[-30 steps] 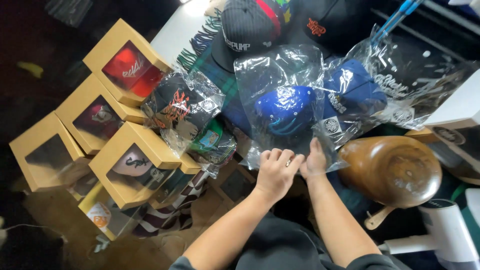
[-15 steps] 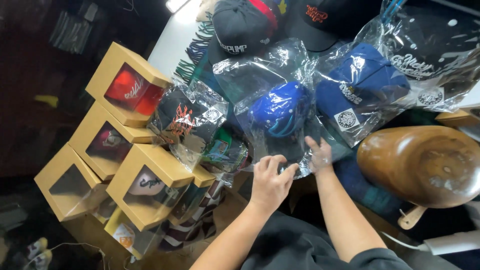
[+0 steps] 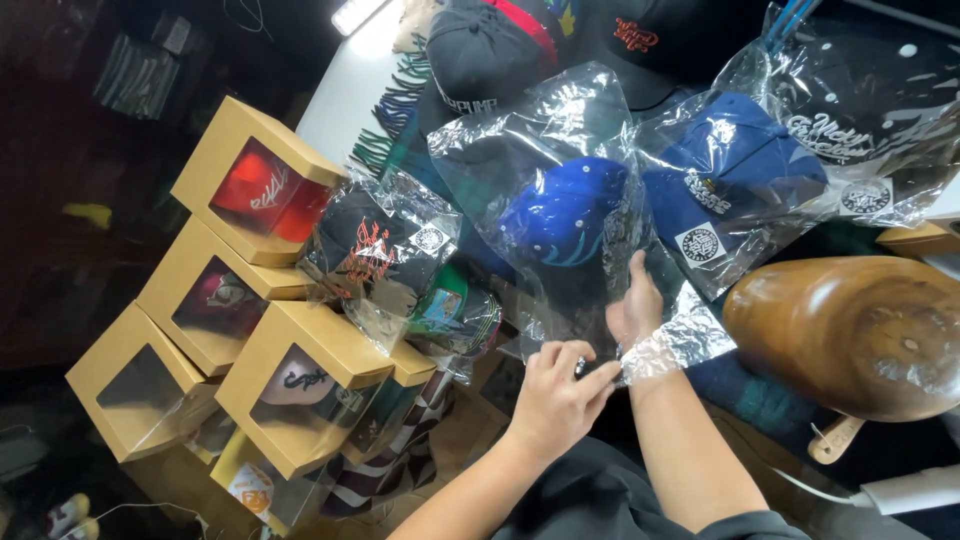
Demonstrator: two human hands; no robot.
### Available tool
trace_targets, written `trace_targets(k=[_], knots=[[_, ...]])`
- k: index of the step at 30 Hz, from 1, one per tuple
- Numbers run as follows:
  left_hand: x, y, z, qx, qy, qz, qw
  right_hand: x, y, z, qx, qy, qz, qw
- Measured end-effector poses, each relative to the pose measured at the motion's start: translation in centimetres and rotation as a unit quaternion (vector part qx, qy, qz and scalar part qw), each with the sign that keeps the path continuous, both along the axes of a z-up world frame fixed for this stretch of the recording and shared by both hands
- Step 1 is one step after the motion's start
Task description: The person folds cardboard display boxes, places hats into plastic bags, and prepares them for storage or shipment.
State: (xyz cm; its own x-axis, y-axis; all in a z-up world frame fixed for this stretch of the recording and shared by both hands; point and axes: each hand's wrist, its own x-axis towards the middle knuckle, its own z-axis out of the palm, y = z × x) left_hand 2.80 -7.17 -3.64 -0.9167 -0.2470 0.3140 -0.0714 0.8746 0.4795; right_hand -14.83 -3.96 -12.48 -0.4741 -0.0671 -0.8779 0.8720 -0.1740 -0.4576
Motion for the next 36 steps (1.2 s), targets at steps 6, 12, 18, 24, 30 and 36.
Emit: trace_targets(k=[6, 12, 18, 24, 30, 36], knots=[[1.4, -3.8, 1.5, 0.179, 0.015, 0.047, 0.983, -0.3, 0.6, -4.0, 0.008, 0.013, -0.029, 0.999], [1.1, -10.0, -5.2, 0.447, -0.139, 0.371, 0.802, 0.5, 1.8, -9.8, -0.035, 0.099, -0.09, 0.99], [-1.9, -10.4, -10.2, 0.518, -0.189, 0.377, 0.744, 1.0, 2.1, -10.3, 0.006, 0.193, 0.013, 0.981], [-2.2, -9.8, -13.5, 0.5, -0.186, 0.399, 0.746, -2.6, 4.6, -15.3, -0.182, 0.006, 0.029, 0.983], [-1.0, -9.1, -14.3, 0.622, -0.119, 0.332, 0.699, -2.7, 3.4, -12.7, -0.123, -0.02, 0.026, 0.992], [0.3, -8.3, -14.6, 0.647, -0.089, 0.305, 0.693, -1.5, 3.9, -9.5, -0.138, -0.002, 0.042, 0.99]])
